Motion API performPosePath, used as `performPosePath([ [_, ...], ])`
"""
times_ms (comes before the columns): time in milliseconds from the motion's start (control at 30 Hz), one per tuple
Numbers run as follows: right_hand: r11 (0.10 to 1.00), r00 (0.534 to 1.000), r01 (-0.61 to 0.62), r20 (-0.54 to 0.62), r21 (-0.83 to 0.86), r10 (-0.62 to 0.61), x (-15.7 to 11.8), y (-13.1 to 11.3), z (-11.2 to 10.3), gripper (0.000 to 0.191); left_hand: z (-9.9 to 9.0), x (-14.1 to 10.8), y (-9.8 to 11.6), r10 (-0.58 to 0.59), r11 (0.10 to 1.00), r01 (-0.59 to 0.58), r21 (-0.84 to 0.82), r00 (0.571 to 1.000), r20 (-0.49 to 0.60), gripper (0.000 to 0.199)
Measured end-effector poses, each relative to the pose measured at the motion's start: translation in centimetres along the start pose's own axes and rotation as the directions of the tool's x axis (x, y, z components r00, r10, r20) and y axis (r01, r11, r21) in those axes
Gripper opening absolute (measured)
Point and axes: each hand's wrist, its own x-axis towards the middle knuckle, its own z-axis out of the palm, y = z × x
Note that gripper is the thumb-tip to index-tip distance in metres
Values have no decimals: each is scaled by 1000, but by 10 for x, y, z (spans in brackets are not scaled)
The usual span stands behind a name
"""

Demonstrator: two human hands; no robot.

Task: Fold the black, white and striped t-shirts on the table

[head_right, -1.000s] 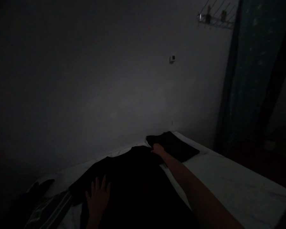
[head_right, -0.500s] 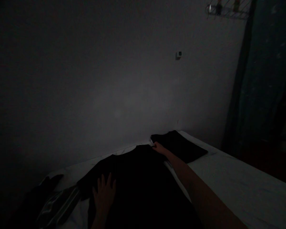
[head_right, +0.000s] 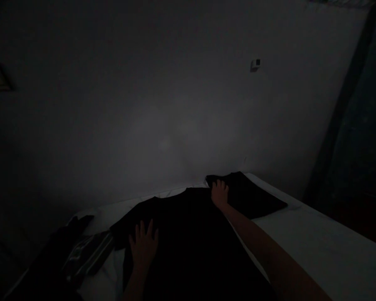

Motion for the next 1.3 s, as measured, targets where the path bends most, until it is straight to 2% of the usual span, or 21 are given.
performPosePath([
  [100,974,968,228,109,19,-228,-27,-24,16,50,1,-1,0,-12,999,13,-49,1000,5,49],
  [200,922,881,381,277,65,-384,-55,-24,36,60,2,-3,0,-20,993,22,-115,1000,24,50],
  [300,895,830,440,349,70,-436,-66,-11,49,61,1,-5,0,-36,984,41,-175,999,30,51],
  [367,900,834,435,362,34,-416,-64,-11,48,60,0,-6,0,-51,976,57,-211,998,33,51],
  [433,916,861,401,348,-18,-370,-58,-28,38,56,-1,-7,0,-62,967,69,-247,997,37,52],
  [467,918,867,396,334,-11,-370,-56,-43,30,54,-2,-8,0,-67,962,75,-263,997,38,53],
  [533,891,839,444,306,96,-450,-54,-85,15,47,-3,-8,1,-73,955,81,-285,996,41,54],
  [633,743,686,584,289,328,-668,-58,-167,3,41,-2,-8,1,-73,953,81,-291,997,35,54],
  [800,527,467,691,251,495,-848,-84,-304,16,44,5,-7,-2,-41,956,55,-288,998,54,53],
  [867,468,404,706,241,532,-882,-98,-342,23,52,12,-6,-5,15,960,8,-279,997,81,53],
  [933,442,367,705,248,554,-897,-110,-367,29,51,19,-4,-6,69,966,-45,-253,994,86,53],
  [1033,449,364,683,264,576,-893,-117,-379,36,37,21,0,-6,76,976,-62,-208,995,59,54],
  [1133,465,394,641,258,611,-882,-108,-375,41,23,10,-1,-13,112,969,-78,-236,985,134,53],
  [1200,469,426,603,236,645,-873,-96,-367,43,16,-1,-12,-27,116,963,-67,-260,977,177,54],
  [1300,473,500,527,192,707,-844,-76,-353,44,25,-15,-46,-61,-30,979,52,-198,994,109,56],
])
